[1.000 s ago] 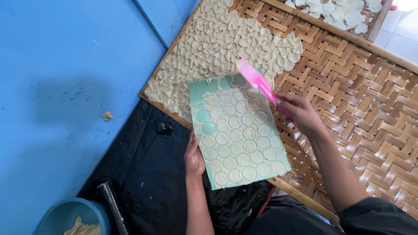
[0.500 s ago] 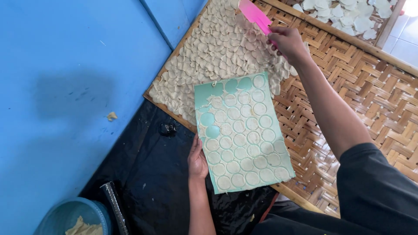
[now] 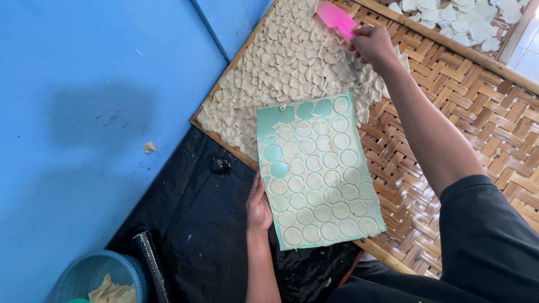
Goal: The recorder is using a circular cutter to stamp out disks from a thin sheet of dough and then uses a spatula to transfer them to a woven tray for drying.
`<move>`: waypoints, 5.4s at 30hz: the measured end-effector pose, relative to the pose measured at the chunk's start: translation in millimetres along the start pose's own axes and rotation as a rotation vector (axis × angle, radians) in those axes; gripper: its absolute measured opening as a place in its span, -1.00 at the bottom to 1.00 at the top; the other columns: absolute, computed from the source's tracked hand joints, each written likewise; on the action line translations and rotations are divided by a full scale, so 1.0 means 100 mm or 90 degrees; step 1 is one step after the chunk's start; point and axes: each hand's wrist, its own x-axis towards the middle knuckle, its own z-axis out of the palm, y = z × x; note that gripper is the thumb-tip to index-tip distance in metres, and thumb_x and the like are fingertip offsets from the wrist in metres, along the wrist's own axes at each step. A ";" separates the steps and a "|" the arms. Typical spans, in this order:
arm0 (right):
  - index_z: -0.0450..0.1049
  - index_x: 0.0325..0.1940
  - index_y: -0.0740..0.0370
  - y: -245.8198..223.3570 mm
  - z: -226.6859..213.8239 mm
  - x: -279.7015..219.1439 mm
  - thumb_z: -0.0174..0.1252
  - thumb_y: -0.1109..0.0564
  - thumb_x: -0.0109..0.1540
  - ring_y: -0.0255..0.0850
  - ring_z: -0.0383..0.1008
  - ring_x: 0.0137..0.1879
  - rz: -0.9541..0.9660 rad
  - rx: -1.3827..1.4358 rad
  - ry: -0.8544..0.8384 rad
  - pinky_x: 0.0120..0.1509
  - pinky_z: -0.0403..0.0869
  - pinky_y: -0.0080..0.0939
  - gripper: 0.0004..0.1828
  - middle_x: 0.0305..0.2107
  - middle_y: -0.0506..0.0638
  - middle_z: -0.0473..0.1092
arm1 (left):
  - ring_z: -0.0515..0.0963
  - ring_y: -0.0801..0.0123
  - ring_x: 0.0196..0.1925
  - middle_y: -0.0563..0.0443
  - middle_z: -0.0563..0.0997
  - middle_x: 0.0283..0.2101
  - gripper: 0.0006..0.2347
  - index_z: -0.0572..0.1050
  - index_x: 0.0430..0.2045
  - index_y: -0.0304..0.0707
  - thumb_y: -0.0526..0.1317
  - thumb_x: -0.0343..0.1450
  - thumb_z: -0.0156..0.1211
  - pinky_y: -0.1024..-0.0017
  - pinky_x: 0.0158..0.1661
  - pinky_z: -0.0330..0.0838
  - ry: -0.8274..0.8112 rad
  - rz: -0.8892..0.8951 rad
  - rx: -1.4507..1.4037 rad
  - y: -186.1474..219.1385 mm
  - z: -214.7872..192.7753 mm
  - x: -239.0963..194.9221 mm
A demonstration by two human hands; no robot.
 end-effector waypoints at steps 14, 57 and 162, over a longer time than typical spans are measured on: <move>0.55 0.28 0.20 -0.18 -0.05 -0.78 0.07 0.29 0.34 -0.12 0.39 -0.52 -0.337 -0.520 0.250 -0.50 0.36 -0.08 -0.58 -0.30 0.24 0.51 | 0.45 0.30 0.29 -0.11 0.46 0.29 -0.56 0.23 0.37 -0.37 -0.22 0.56 -0.03 0.33 0.26 0.31 0.007 -0.004 0.009 0.01 0.00 -0.02; 0.51 0.28 0.12 0.51 -0.45 -3.04 0.15 0.06 0.32 -0.35 0.33 -0.41 0.188 0.070 -0.027 -0.36 0.35 -0.30 -0.57 -0.43 -0.02 0.48 | 0.45 0.27 0.30 -0.11 0.47 0.28 -0.54 0.21 0.37 -0.39 -0.24 0.53 0.01 0.32 0.26 0.31 0.034 0.000 0.042 0.02 0.03 0.01; 0.53 0.27 0.12 0.82 -0.57 -3.22 0.17 0.04 0.32 -0.34 0.33 -0.45 0.189 0.002 -0.078 -0.39 0.29 -0.28 -0.57 -0.52 -0.01 0.46 | 0.41 0.26 0.34 -0.11 0.43 0.32 -0.53 0.19 0.39 -0.40 -0.24 0.54 0.00 0.31 0.31 0.26 0.012 0.023 0.063 0.02 0.10 -0.02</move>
